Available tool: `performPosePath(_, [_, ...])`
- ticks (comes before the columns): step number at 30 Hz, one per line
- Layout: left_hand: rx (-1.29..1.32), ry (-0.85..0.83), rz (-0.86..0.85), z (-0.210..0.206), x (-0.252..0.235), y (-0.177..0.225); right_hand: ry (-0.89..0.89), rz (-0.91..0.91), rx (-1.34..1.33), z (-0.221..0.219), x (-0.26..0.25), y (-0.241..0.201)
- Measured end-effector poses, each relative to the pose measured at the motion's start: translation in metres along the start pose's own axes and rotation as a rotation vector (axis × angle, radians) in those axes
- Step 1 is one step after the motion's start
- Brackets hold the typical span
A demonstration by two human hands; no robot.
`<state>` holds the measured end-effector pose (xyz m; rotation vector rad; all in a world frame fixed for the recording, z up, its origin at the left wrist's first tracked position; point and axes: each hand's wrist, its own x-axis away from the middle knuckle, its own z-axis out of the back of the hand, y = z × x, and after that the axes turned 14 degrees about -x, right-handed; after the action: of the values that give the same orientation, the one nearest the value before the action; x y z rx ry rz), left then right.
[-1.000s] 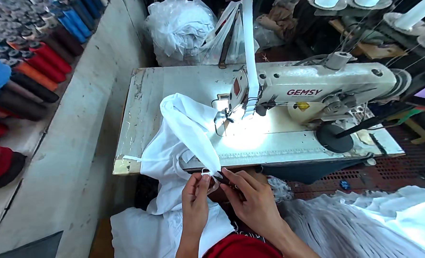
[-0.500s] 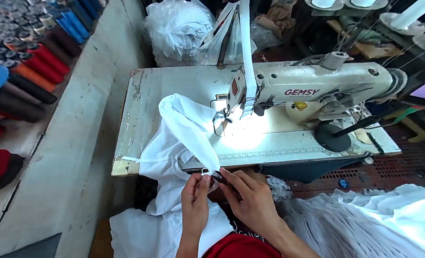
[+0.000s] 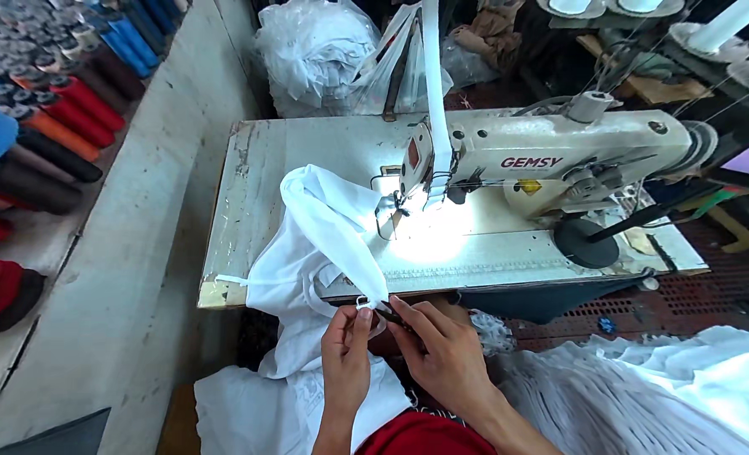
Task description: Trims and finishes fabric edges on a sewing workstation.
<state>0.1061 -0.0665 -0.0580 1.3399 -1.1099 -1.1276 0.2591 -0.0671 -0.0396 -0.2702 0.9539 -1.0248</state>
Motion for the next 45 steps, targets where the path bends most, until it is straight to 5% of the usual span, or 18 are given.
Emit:
performPosePath(16, [-0.072,-0.019,-0.069,-0.003,-0.001,-0.001,-0.041,0.071,0.048,-0.007,-0.001,0.004])
performPosePath(29, [0.015,-0.005,-0.001,0.006,0.0,0.0,-0.1,-0.115,-0.242,0.013,-0.015,0.013])
performPosePath(34, [0.012,-0.004,-0.005,0.007,0.001,0.002,-0.138,-0.057,-0.41,0.001,-0.024,0.014])
performPosePath(45, [-0.295,0.029,-0.267,0.01,0.0,0.002,-0.203,0.162,-0.166,-0.006,-0.039,0.011])
